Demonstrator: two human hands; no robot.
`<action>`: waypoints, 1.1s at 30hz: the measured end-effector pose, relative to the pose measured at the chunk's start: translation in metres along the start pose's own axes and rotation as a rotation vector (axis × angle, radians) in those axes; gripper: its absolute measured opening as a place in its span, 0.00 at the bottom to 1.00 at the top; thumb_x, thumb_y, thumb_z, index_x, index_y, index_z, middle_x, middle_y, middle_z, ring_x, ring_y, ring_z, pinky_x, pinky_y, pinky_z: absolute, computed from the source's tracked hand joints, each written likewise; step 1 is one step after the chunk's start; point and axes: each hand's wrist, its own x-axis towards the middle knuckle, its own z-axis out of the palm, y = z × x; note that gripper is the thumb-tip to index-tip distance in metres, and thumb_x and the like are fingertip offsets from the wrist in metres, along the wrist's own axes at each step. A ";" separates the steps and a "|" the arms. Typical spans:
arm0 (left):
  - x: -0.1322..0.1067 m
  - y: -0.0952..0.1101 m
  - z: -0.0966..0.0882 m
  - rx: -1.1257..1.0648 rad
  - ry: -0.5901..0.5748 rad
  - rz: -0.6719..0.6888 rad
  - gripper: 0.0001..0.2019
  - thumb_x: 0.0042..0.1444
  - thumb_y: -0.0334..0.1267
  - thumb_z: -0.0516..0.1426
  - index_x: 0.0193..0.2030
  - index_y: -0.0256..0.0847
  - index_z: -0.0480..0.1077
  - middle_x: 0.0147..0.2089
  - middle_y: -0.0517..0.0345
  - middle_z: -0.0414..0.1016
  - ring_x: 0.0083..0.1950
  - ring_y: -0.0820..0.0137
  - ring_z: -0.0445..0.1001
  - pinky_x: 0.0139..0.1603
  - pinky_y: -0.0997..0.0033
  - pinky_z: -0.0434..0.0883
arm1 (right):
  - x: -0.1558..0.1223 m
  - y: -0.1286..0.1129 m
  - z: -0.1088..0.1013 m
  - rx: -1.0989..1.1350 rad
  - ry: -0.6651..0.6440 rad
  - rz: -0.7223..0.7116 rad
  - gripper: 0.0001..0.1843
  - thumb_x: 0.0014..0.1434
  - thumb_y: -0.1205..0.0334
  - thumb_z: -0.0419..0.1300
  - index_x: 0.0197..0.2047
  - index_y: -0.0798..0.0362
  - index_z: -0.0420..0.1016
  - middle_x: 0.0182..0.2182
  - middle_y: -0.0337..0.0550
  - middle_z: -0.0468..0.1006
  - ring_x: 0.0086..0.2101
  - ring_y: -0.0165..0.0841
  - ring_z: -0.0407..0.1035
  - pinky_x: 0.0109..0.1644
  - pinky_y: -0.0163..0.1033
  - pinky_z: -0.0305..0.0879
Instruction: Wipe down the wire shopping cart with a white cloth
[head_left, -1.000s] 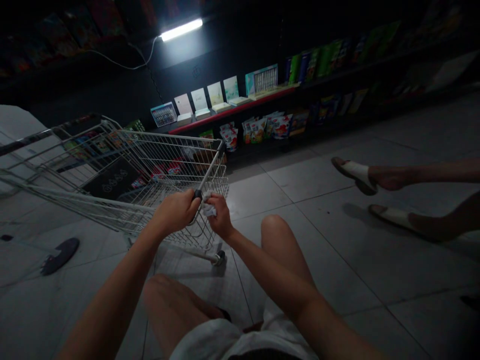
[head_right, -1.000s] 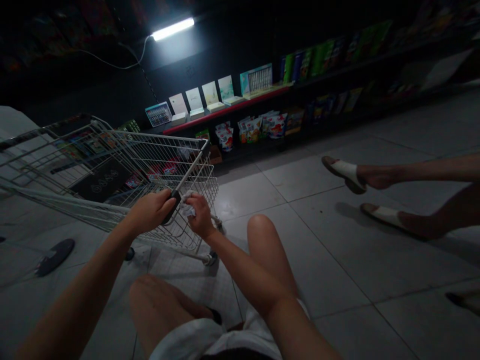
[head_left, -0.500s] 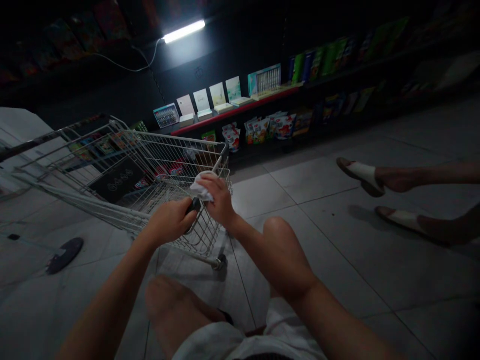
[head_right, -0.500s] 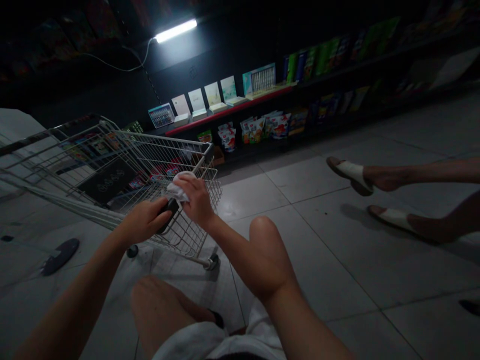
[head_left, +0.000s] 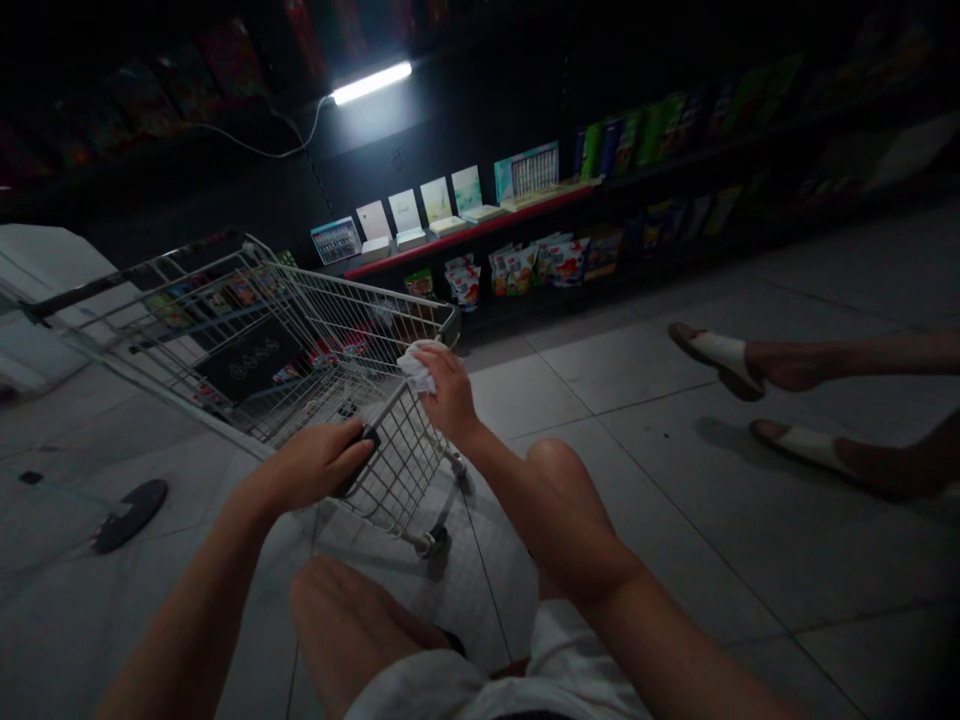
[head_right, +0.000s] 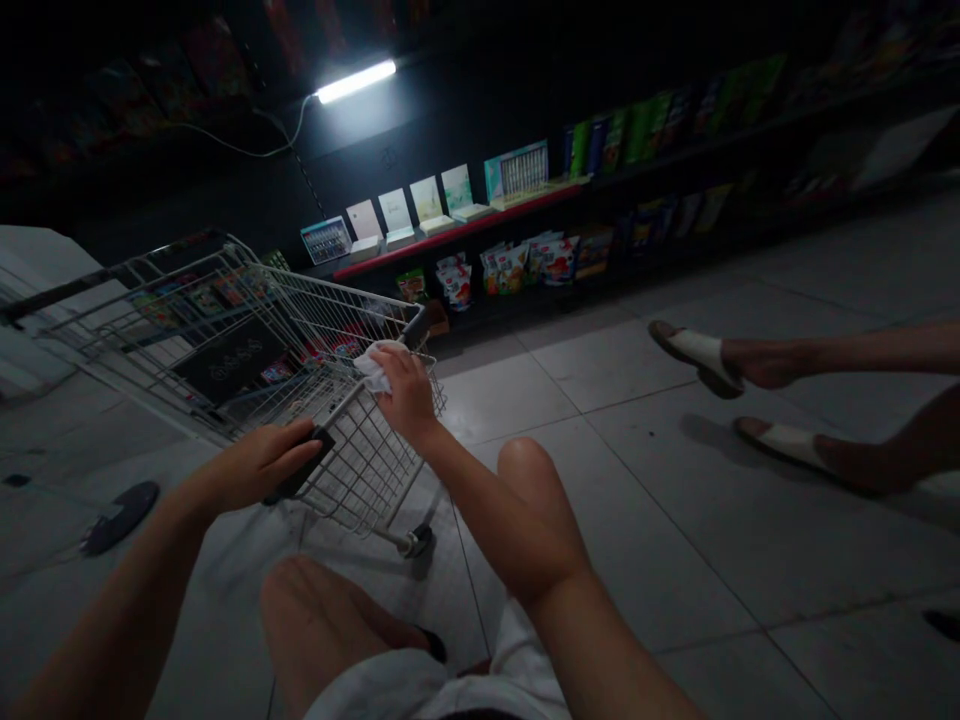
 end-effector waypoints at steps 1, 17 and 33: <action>0.003 0.006 -0.001 0.057 -0.007 -0.043 0.18 0.66 0.49 0.41 0.37 0.43 0.65 0.36 0.52 0.78 0.36 0.64 0.75 0.36 0.66 0.67 | -0.010 -0.014 0.003 0.017 -0.016 -0.025 0.22 0.57 0.71 0.55 0.55 0.49 0.70 0.54 0.47 0.72 0.57 0.40 0.65 0.63 0.50 0.64; 0.061 0.037 0.012 0.322 0.164 -0.256 0.16 0.68 0.37 0.40 0.49 0.35 0.65 0.43 0.37 0.80 0.45 0.54 0.81 0.42 0.60 0.73 | -0.074 0.023 0.033 -0.039 0.153 0.159 0.27 0.59 0.66 0.53 0.62 0.51 0.63 0.52 0.52 0.68 0.55 0.40 0.64 0.61 0.50 0.66; 0.053 0.022 0.014 0.322 0.172 -0.248 0.15 0.68 0.38 0.41 0.47 0.36 0.65 0.40 0.40 0.81 0.43 0.55 0.81 0.41 0.60 0.72 | -0.088 0.063 0.047 -0.037 0.134 0.174 0.26 0.54 0.68 0.54 0.57 0.52 0.66 0.54 0.51 0.63 0.58 0.42 0.58 0.65 0.54 0.59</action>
